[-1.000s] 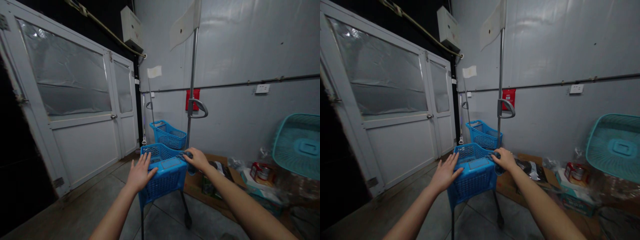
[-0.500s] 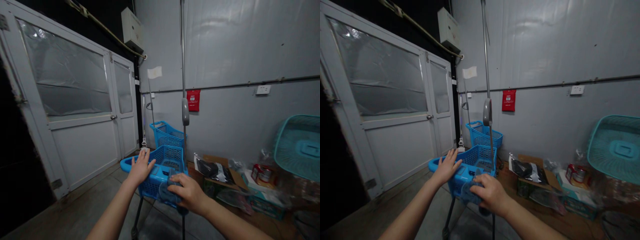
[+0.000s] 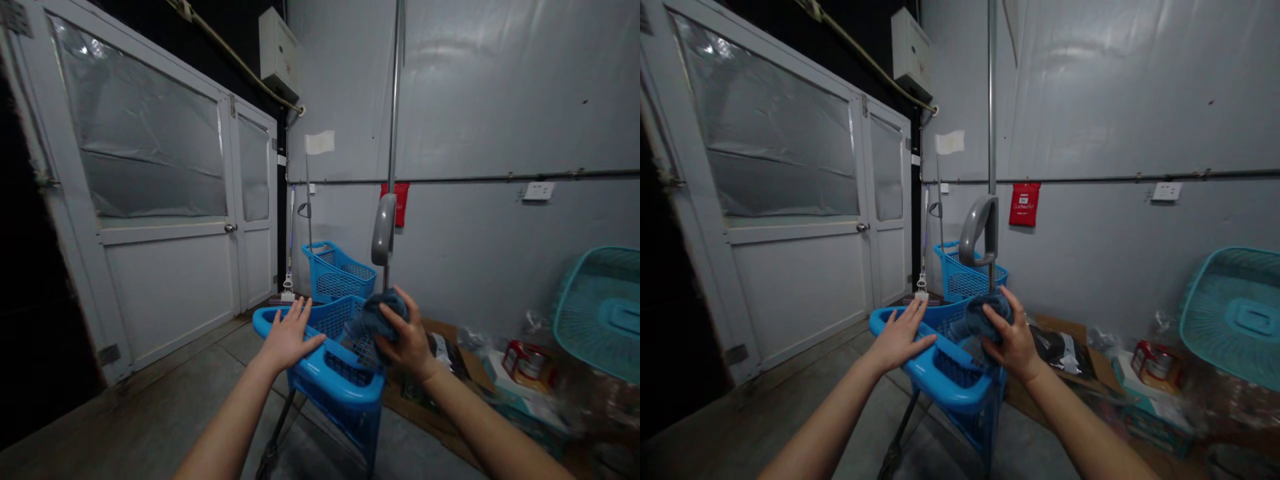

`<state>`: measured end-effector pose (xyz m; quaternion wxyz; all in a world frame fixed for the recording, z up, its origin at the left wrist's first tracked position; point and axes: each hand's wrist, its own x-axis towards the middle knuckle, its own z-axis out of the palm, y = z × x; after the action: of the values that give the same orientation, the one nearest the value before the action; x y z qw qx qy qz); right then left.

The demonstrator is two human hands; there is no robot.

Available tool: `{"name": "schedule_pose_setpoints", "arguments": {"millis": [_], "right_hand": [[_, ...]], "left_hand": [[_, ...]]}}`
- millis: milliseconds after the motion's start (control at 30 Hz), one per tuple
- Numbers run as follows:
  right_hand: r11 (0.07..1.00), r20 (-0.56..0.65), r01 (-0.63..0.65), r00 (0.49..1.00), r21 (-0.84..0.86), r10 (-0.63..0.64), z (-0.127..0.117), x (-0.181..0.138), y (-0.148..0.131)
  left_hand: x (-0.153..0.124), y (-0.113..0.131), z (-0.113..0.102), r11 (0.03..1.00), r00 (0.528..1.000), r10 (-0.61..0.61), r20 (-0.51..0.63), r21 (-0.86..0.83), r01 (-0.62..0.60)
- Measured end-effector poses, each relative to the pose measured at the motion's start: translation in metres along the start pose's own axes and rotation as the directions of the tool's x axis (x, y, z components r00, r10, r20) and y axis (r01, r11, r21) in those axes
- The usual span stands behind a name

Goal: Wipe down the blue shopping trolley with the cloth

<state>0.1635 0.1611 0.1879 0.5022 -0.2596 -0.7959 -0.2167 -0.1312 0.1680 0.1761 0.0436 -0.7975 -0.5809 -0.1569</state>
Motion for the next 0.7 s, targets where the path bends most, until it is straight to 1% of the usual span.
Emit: {"name": "schedule_pose_setpoints", "arguments": {"millis": [100, 167, 200, 233, 267, 333, 433, 467, 500, 533, 567, 600, 667, 700], "right_hand": [[0.993, 0.1, -0.066, 0.993, 0.095, 0.056, 0.014, -0.059, -0.008], [0.988, 0.136, -0.096, 0.988, 0.124, 0.079, 0.016, -0.078, -0.01], [0.985, 0.14, -0.114, 0.986, 0.127, 0.096, 0.015, -0.078, -0.01], [0.984, 0.13, -0.132, 0.985, 0.122, 0.116, 0.014, -0.071, -0.01], [0.983, 0.106, -0.145, 0.985, 0.113, 0.133, 0.012, -0.057, -0.011], [0.983, 0.014, -0.163, 0.987, 0.083, 0.163, 0.008, -0.016, -0.011], [0.987, -0.175, -0.159, 0.971, 0.028, 0.162, 0.006, 0.052, -0.013], [0.99, -0.215, -0.141, 0.966, 0.01, 0.14, 0.007, 0.067, -0.013], [0.993, -0.237, -0.117, 0.965, -0.009, 0.112, 0.008, 0.075, -0.013], [0.996, -0.234, -0.082, 0.969, -0.028, 0.073, 0.011, 0.075, -0.012], [0.998, -0.209, -0.04, 0.978, -0.045, 0.029, 0.014, 0.068, -0.01], [0.998, -0.162, 0.005, 0.987, -0.056, -0.014, 0.016, 0.053, -0.007], [0.993, -0.033, 0.106, 0.994, -0.043, -0.107, 0.019, 0.011, 0.0], [0.99, 0.046, 0.143, 0.989, -0.016, -0.142, 0.017, -0.011, 0.005]], "left_hand": [[0.001, 0.0, 0.0, 1.0, 1.0, 0.007, -0.001, 0.002, -0.007], [0.001, 0.001, 0.0, 1.0, 1.0, 0.002, 0.004, 0.003, -0.002], [0.002, 0.002, 0.0, 1.0, 1.0, 0.0, 0.007, 0.003, 0.0], [0.002, 0.003, 0.0, 1.0, 1.0, -0.003, 0.009, 0.003, 0.003], [0.002, 0.004, 0.0, 1.0, 1.0, -0.004, 0.01, 0.004, 0.004], [0.002, 0.005, 0.0, 1.0, 1.0, -0.005, 0.009, 0.008, 0.005], [0.001, 0.005, 0.0, 1.0, 1.0, -0.008, 0.002, 0.019, 0.008], [0.0, 0.004, 0.0, 1.0, 1.0, -0.012, -0.002, 0.023, 0.012], [0.0, 0.003, 0.0, 1.0, 1.0, -0.017, -0.006, 0.027, 0.017], [0.0, 0.002, 0.0, 0.999, 1.0, -0.02, -0.01, 0.028, 0.021], [0.0, 0.001, 0.001, 0.999, 1.0, -0.022, -0.014, 0.027, 0.022], [0.0, 0.0, 0.001, 0.999, 1.0, -0.021, -0.018, 0.025, 0.022], [0.001, -0.001, 0.002, 1.0, 1.0, -0.015, -0.025, 0.018, 0.016], [0.001, -0.001, 0.002, 1.0, 1.0, -0.013, -0.027, 0.014, 0.014]]}}
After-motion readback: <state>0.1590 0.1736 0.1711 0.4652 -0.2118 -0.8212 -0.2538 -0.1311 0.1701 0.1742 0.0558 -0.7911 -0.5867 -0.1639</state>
